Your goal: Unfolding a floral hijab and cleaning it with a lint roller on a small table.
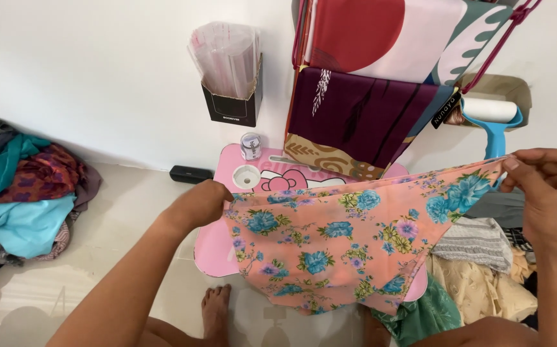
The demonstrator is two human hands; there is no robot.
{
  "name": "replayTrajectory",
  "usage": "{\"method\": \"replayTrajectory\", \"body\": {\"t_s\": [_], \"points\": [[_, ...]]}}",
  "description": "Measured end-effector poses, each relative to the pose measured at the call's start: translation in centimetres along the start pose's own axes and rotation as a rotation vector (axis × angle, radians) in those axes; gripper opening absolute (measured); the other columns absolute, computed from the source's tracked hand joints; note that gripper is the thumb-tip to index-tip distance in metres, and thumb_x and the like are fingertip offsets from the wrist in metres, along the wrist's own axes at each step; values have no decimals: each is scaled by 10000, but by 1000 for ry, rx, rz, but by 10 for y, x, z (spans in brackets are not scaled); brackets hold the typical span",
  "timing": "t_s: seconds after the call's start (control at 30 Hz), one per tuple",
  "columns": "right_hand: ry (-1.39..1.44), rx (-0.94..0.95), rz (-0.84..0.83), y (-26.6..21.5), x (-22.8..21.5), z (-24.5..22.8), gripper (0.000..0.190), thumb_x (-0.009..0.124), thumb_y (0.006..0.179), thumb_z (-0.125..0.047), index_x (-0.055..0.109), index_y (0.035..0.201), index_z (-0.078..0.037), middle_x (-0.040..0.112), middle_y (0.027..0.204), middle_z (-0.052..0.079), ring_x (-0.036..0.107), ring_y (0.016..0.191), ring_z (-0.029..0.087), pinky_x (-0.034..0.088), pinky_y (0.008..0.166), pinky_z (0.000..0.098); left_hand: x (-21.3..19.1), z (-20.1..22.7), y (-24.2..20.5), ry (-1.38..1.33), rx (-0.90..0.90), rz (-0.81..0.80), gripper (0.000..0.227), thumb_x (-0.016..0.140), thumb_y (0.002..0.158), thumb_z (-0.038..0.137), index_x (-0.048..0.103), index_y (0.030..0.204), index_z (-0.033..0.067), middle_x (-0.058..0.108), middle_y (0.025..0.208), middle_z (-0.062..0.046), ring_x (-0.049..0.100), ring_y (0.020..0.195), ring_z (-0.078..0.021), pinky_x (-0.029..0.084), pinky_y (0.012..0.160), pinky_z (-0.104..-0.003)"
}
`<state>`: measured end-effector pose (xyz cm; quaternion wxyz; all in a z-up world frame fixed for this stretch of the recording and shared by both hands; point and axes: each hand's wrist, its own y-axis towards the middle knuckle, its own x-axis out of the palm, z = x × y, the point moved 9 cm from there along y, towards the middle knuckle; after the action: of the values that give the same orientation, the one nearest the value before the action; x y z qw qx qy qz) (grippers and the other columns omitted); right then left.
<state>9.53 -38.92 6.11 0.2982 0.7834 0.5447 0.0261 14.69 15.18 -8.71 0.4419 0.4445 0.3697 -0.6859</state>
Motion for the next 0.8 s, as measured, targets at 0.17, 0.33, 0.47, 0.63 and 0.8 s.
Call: {"method": "replayTrajectory", "body": {"t_s": [0.17, 0.33, 0.47, 0.63, 0.8], "points": [[-13, -11, -12, -7, 4, -17, 192, 643, 1176, 56, 537, 1333, 22, 627, 1191, 134, 590, 894, 146, 540, 874, 217, 36, -8, 9, -93, -150, -121, 260, 602, 876, 196, 748, 804, -7, 726, 718, -144, 613, 577, -292, 550, 639, -371], [14, -46, -46, -15, 12, -37, 198, 619, 1172, 94, 509, 1334, 60, 629, 1231, 192, 583, 918, 179, 538, 883, 248, 70, -19, 22, -119, -258, -107, 326, 745, 890, 325, 774, 949, 6, 772, 876, -145, 741, 768, -269, 593, 749, -352], [33, -21, -31, -14, 7, -34, 187, 614, 1159, 104, 528, 1318, 53, 632, 1216, 182, 591, 915, 172, 548, 872, 243, 77, -24, 31, -107, -275, -64, 153, 708, 798, 111, 787, 898, 26, 765, 885, -142, 740, 783, -275, 606, 743, -345], [-43, -20, 10, -8, -7, -24, 194, 653, 1168, 101, 553, 1332, 69, 613, 1116, 159, 580, 856, 171, 530, 817, 236, 21, -17, 19, -254, -288, -19, 138, 679, 780, 111, 757, 758, -1, 746, 734, -132, 684, 644, -246, 581, 674, -340], [-172, 11, -23, -7, -5, -37, 205, 650, 1109, 144, 596, 1306, 130, 644, 1088, 202, 567, 812, 184, 473, 728, 236, -32, -25, 1, -348, -382, 111, 220, 671, 860, 149, 760, 784, -37, 713, 663, -102, 625, 593, -208, 547, 639, -321]]}}
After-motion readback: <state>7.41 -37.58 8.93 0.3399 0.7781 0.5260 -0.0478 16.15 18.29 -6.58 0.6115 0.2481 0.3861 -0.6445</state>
